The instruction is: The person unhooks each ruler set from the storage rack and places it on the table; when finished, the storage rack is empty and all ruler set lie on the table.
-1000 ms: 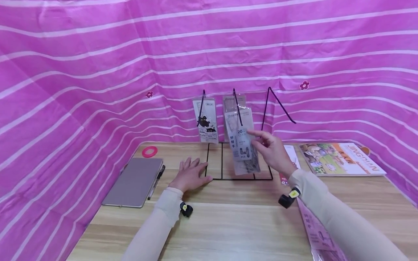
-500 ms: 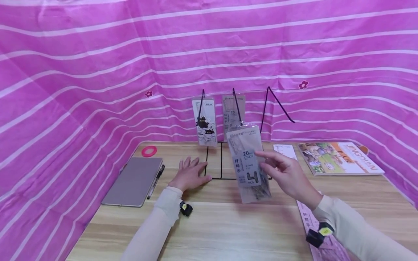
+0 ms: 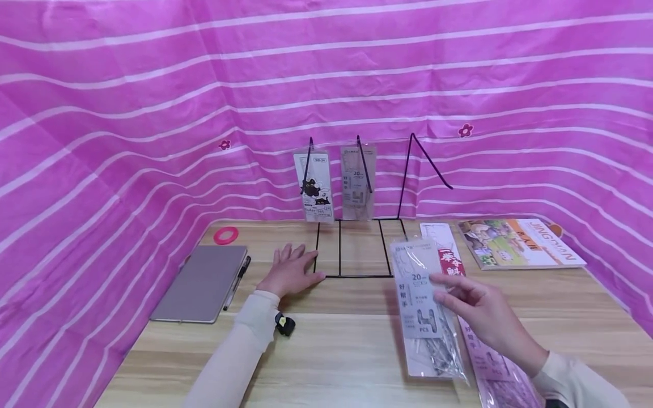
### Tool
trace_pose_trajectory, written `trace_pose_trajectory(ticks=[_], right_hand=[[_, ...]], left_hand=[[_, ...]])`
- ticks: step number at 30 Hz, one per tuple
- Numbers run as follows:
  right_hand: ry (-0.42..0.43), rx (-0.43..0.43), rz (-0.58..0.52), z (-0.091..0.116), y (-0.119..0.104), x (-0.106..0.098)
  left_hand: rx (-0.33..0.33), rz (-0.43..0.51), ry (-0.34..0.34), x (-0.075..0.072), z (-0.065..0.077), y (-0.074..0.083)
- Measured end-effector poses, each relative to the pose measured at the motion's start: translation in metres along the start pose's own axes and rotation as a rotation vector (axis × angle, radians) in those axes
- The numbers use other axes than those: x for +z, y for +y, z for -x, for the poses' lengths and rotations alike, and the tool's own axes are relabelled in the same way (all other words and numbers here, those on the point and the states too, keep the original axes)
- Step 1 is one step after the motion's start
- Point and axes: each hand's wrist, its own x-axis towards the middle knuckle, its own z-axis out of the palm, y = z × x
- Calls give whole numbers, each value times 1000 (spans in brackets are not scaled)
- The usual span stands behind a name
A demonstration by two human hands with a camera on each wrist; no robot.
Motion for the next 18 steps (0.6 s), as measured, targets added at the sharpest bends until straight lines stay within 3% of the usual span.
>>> trace_pose_trajectory(ticks=[6, 10, 18], right_hand=[[-34, 157, 79, 18, 22, 2], [-95, 209, 90, 26, 33, 6], [-126, -10, 326, 25, 46, 14]], left_hand=[[-2, -16, -9, 0, -2, 0], [-3, -21, -3, 0, -3, 0], [4, -16, -2, 0, -1, -1]])
